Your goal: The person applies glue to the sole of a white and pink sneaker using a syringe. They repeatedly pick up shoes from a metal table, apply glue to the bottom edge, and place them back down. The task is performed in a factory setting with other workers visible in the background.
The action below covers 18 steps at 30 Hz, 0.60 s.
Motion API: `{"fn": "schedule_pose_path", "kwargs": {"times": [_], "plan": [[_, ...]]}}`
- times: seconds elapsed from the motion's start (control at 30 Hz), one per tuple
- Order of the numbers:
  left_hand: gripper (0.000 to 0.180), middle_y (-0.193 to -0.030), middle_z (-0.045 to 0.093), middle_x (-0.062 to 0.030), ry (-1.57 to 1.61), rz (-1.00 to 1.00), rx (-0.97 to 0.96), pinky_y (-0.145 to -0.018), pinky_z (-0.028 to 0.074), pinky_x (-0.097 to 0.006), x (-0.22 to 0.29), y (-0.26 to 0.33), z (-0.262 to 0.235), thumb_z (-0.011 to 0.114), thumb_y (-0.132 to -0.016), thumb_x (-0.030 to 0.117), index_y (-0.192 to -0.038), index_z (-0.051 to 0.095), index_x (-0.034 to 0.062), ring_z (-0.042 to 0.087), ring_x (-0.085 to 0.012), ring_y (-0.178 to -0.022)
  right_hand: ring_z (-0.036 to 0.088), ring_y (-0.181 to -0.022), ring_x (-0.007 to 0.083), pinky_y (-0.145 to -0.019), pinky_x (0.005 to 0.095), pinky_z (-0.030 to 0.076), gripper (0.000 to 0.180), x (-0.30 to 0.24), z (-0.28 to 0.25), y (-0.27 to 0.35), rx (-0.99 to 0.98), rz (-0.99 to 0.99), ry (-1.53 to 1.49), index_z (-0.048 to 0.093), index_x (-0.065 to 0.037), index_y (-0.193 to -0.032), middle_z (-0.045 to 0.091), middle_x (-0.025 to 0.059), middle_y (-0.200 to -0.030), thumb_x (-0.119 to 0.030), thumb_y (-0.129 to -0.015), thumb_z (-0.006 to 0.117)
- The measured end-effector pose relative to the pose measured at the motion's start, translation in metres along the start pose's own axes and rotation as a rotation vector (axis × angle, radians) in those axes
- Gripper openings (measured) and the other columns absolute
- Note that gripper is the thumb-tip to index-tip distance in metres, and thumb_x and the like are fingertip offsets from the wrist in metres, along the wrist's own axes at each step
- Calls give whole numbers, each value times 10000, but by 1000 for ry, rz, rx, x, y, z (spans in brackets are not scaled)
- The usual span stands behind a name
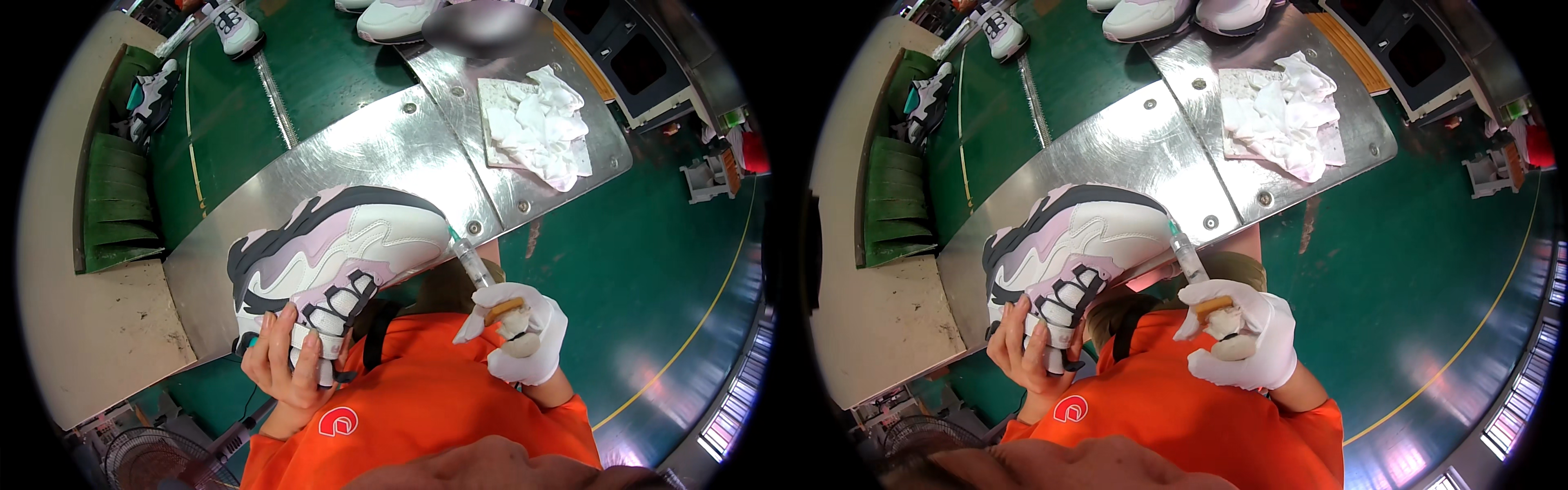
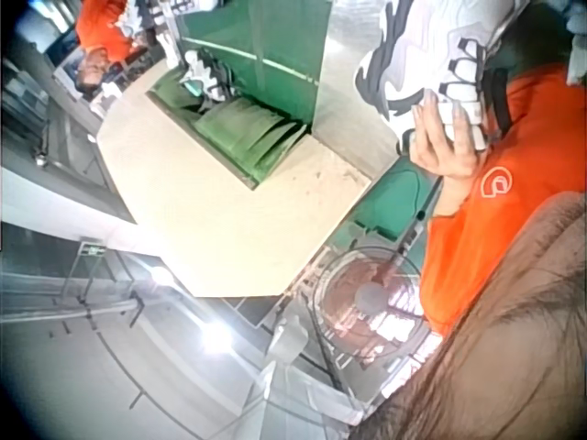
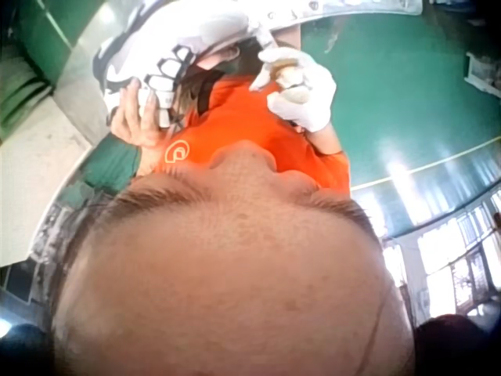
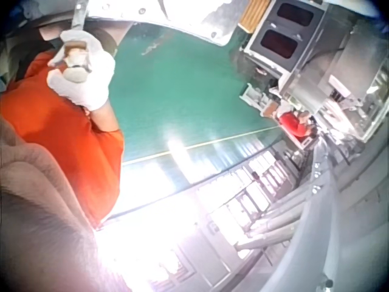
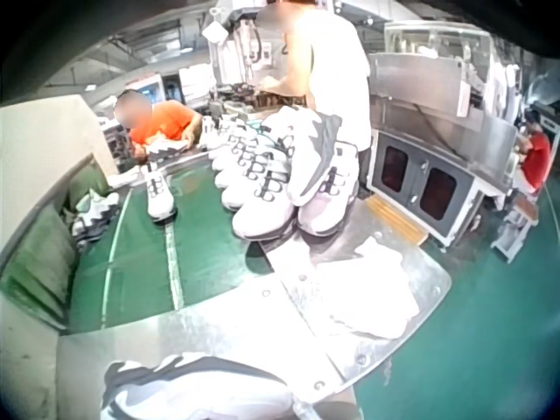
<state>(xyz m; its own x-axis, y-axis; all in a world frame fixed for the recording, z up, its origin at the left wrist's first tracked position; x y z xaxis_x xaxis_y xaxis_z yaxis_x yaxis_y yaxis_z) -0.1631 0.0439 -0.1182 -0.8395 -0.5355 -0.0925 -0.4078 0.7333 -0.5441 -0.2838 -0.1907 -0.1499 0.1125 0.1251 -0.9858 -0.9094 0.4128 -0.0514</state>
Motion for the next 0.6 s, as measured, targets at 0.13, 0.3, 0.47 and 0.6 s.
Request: {"fn": "schedule_pose_path", "kwargs": {"times": [0.13, 0.3, 0.47, 0.6], "plan": [[552, -1227, 634, -193, 45, -15, -3, -907, 445, -432, -4, -4, 0, 771, -768, 227, -1234, 489, 135, 586, -362, -1066, 684, -748, 187, -700, 287, 532, 600, -3, -9, -2, 77, -104, 59, 534, 58, -1216, 678, 104, -861, 81, -643, 710], [499, -1206, 661, -170, 63, -30, 8, -861, 379, -389, -6, -6, -1, 765, -803, 334, -1214, 532, 171, 614, -341, -1070, 377, -587, 7, -575, 156, 372, 557, 4, 1, -45, 354, -168, 258, 456, 2, -1274, 511, -54, -760, 63, -784, 713], [509, -1198, 667, -161, 59, -28, 36, -864, 379, -384, -4, -5, 0, 773, -800, 338, -1217, 532, 172, 616, -336, -1070, 335, -541, 4, -520, 164, 335, 516, 13, 21, -48, 257, -252, 336, 506, -28, -1233, 416, -77, -699, 1, -786, 763], [522, -1195, 670, -155, 41, -41, 56, -863, 378, -378, -2, -3, 1, 780, -797, 345, -1223, 529, 177, 615, -331, -1071, 350, -532, 15, -517, 164, 353, 514, -2, 18, -34, 235, -310, 486, 542, -38, -1199, 425, -73, -696, -10, -747, 786]]}}
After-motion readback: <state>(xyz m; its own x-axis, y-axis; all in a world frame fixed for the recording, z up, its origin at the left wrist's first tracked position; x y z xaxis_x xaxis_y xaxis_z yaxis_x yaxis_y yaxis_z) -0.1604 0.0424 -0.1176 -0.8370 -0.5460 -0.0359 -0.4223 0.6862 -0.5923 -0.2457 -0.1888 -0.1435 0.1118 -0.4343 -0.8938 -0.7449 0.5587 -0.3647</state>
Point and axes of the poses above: each hand's wrist, its own y-axis away from the middle knuckle, its own z-axis out of the palm, x = y × z, the point moved 5 cm from there along -y, towards the middle knuckle
